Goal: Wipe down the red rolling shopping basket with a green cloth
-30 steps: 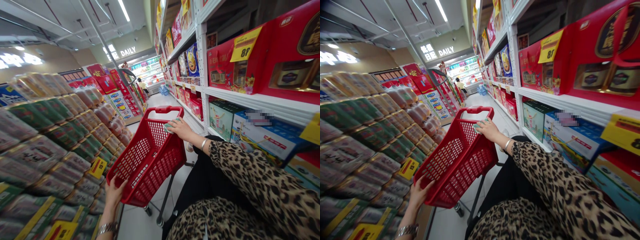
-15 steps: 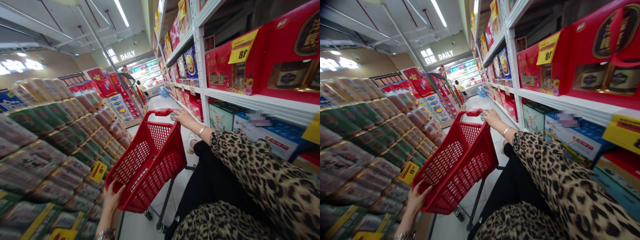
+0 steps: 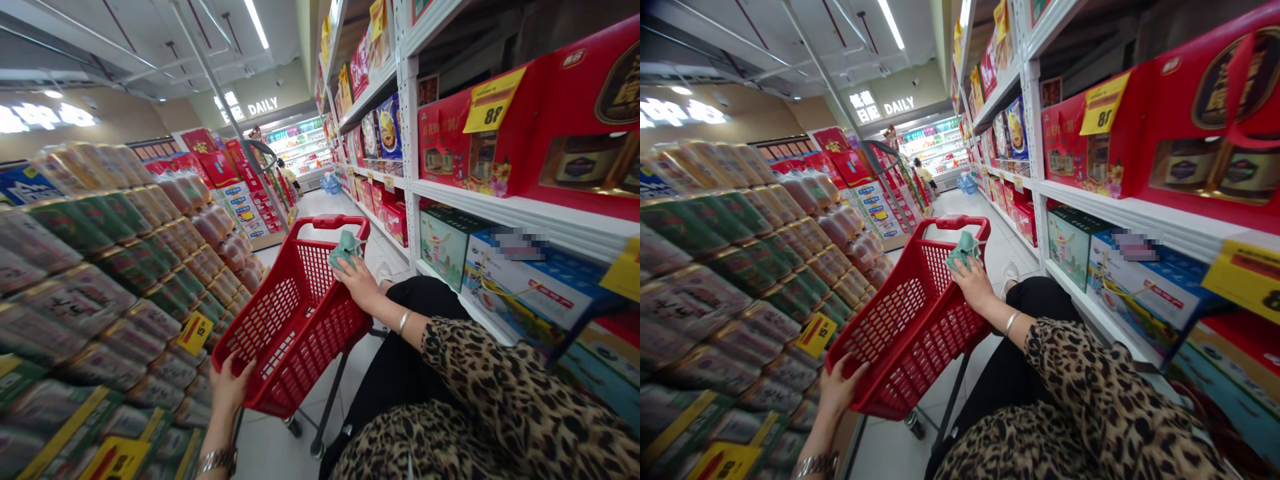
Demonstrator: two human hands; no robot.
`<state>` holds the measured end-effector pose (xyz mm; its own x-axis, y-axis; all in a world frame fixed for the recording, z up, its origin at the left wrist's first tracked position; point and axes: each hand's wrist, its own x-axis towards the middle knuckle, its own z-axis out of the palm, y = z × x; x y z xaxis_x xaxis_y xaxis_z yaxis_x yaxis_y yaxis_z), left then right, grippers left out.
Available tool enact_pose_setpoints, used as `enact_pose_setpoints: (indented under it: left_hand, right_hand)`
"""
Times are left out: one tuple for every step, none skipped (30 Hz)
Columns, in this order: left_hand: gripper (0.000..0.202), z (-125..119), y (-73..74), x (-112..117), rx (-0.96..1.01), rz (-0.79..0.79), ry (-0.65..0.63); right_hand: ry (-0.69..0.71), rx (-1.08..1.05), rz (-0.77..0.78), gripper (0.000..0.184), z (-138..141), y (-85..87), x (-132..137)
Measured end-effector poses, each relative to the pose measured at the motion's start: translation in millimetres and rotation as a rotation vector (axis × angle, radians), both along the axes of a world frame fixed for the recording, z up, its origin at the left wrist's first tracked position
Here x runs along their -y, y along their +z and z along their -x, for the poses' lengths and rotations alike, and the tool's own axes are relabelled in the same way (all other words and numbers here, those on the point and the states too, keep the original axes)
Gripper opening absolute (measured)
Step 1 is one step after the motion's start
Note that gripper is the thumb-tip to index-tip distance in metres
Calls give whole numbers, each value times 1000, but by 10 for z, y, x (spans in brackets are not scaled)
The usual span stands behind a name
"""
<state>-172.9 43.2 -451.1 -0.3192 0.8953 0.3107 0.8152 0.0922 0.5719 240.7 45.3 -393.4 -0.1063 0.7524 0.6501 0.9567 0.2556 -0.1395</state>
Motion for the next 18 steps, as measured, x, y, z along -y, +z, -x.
enact_pose_setpoints:
  left_hand:
    - [65, -41, 17, 20, 29, 17, 12]
    - [64, -81, 36, 41, 61, 32, 22]
    - [63, -120, 54, 62, 86, 42, 29]
    - [62, -156, 71, 83, 101, 46, 33]
    - [61, -190, 85, 105, 109, 50, 36]
    - [60, -222, 97, 126, 112, 57, 37]
    - [60, -251, 105, 146, 111, 64, 38]
    - [60, -277, 109, 165, 108, 72, 38]
    - [60, -301, 110, 183, 105, 80, 39]
    - [60, -322, 108, 199, 102, 85, 41]
    - [59, -340, 105, 212, 99, 85, 44]
    - [58, -356, 101, 223, 96, 82, 47]
    - [58, -370, 98, 232, 93, 78, 50]
    - [58, -381, 97, 237, 90, 75, 48]
    - [58, -390, 98, 241, 87, 73, 43]
    - [59, -397, 103, 243, 85, 74, 36]
    - [60, -404, 109, 244, 83, 77, 33]
    - [60, -409, 116, 245, 82, 82, 33]
  right_hand:
    - [21, 5, -8, 41, 82, -65, 46]
    - [42, 9, -20, 40, 165, -127, 89]
    - [62, 14, -35, 39, 248, -183, 134]
    - [82, 17, -50, 37, 331, -227, 181]
    - [103, 20, -63, 35, 410, -255, 234]
    - [125, 21, -72, 33, 486, -262, 298]
    - [147, 19, -78, 32, 556, -244, 377]
    - [170, 15, -81, 31, 618, -200, 471]
    - [191, 9, -82, 31, 670, -128, 582]
    - [211, 0, -81, 32, 711, -30, 706]
    - [225, -8, -79, 33, 738, 92, 837]
    - [231, -17, -70, 34, 750, 232, 966]
    - [227, -31, -60, 35, 747, 385, 1082]
    - [216, -41, -52, 35, 730, 541, 1174]
    - [202, -43, -41, 36, 702, 691, 1232]
    - [186, -34, -26, 35, 665, 824, 1249]
    - [172, -16, -7, 35, 623, 931, 1224]
    - [163, 11, 19, 34, 582, 1005, 1159]
